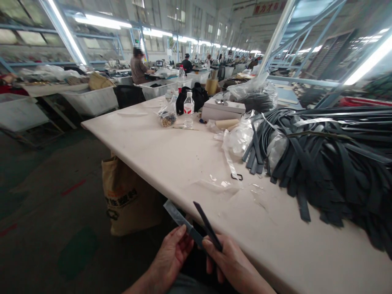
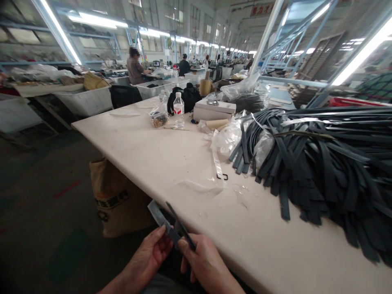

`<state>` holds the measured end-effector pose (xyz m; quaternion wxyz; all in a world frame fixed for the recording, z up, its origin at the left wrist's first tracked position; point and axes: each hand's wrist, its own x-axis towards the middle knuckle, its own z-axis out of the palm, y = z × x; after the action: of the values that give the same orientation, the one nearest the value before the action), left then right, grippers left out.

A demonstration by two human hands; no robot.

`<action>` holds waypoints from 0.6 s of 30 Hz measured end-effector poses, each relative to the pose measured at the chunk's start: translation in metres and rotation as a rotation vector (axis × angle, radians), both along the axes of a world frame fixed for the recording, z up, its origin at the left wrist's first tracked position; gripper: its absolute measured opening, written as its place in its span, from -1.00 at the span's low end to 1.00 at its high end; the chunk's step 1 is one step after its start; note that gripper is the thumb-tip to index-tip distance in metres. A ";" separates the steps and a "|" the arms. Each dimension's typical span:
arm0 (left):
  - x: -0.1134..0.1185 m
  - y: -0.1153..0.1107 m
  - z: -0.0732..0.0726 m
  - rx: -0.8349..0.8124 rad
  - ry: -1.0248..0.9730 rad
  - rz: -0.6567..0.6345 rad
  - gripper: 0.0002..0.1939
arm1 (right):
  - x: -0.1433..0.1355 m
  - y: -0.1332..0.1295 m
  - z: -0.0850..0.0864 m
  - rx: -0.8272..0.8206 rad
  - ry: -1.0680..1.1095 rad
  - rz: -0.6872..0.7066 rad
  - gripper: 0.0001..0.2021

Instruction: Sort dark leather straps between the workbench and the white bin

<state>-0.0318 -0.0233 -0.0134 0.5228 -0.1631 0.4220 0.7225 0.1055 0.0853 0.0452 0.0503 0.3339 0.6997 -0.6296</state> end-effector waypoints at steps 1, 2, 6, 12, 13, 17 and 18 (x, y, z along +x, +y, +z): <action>-0.002 -0.001 -0.002 -0.019 0.001 0.036 -0.99 | 0.005 0.002 0.001 -0.003 -0.033 0.005 -0.47; -0.003 -0.002 -0.004 -0.035 -0.003 0.054 -0.98 | 0.009 0.003 0.002 0.015 -0.077 0.008 -0.49; 0.008 -0.006 -0.003 0.045 -0.049 -0.123 -0.92 | 0.005 0.002 0.004 0.244 -0.149 0.031 -0.60; 0.006 -0.005 0.002 0.028 0.002 -0.027 -0.96 | -0.002 0.003 0.007 0.192 -0.095 0.089 -0.52; 0.004 -0.006 0.001 -0.017 -0.008 0.027 -0.96 | 0.001 0.005 0.008 0.175 -0.125 0.098 -0.54; 0.009 -0.010 0.003 0.011 -0.056 -0.062 -0.92 | 0.002 0.003 0.011 0.381 -0.154 0.104 -0.71; 0.012 -0.010 0.004 0.050 -0.057 -0.110 -0.90 | -0.002 0.002 0.010 0.427 -0.122 0.101 -0.71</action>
<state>-0.0202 -0.0329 -0.0091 0.5774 -0.1471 0.3969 0.6981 0.1036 0.0871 0.0554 0.0524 0.3390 0.8285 -0.4427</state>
